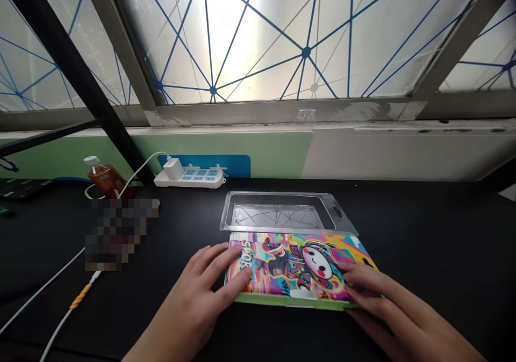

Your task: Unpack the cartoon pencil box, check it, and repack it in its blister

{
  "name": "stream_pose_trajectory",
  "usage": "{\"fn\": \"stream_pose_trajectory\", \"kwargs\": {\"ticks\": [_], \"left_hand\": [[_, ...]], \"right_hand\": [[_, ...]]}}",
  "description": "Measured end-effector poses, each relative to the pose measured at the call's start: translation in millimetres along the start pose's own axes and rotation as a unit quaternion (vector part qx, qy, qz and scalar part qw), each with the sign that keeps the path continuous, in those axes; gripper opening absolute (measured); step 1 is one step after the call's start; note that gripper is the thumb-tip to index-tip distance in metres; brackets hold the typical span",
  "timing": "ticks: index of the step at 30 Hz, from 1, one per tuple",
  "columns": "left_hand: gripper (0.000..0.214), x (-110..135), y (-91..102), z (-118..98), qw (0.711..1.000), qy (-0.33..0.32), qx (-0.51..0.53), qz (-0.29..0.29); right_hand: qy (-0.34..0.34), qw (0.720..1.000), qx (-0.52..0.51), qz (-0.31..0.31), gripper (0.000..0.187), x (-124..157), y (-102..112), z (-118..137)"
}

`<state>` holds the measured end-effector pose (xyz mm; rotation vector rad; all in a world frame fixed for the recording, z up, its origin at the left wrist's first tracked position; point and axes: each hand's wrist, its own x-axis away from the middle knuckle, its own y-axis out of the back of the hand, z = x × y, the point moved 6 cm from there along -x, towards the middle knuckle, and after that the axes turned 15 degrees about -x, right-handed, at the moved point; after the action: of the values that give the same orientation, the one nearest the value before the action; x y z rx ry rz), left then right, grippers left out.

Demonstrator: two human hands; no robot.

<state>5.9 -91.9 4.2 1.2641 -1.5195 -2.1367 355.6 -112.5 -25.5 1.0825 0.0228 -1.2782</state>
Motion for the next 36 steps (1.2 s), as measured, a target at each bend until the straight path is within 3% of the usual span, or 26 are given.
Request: {"fn": "stream_pose_trajectory", "kwargs": {"ticks": [3, 5, 8, 10, 13, 19, 30, 36], "left_hand": [[0.064, 7, -8.1, 4, 0.993, 0.078, 0.053, 0.076], [0.080, 8, -10.3, 5, 0.982, 0.114, 0.095, 0.114], [0.102, 7, -14.1, 8, 0.967, 0.157, 0.143, 0.143], [0.103, 7, -19.3, 13, 0.950, 0.201, 0.175, 0.161], [0.098, 5, -24.8, 17, 0.928, 0.239, 0.225, 0.176], [0.099, 3, -22.6, 18, 0.919, 0.248, 0.262, 0.161], [0.093, 3, -23.7, 19, 0.938, 0.209, 0.222, 0.162], [0.090, 3, -21.2, 19, 0.938, 0.212, 0.221, 0.160]], "right_hand": [[0.018, 0.999, 0.008, 0.038, 0.026, -18, -4, 13], [-0.019, 0.999, -0.006, 0.050, 0.022, -27, -1, 11], [-0.081, 0.994, -0.038, 0.058, 0.037, -32, 6, 1], [-0.107, 0.991, -0.059, 0.063, 0.044, -33, 10, -6], [-0.135, 0.984, -0.088, 0.081, 0.038, -37, 11, -9], [-0.162, 0.978, -0.115, 0.064, 0.035, -52, 11, 0], [-0.213, 0.970, -0.103, -0.050, 0.049, -65, 16, -8], [-0.219, 0.967, -0.126, -0.039, 0.058, -61, 16, -12]]}}
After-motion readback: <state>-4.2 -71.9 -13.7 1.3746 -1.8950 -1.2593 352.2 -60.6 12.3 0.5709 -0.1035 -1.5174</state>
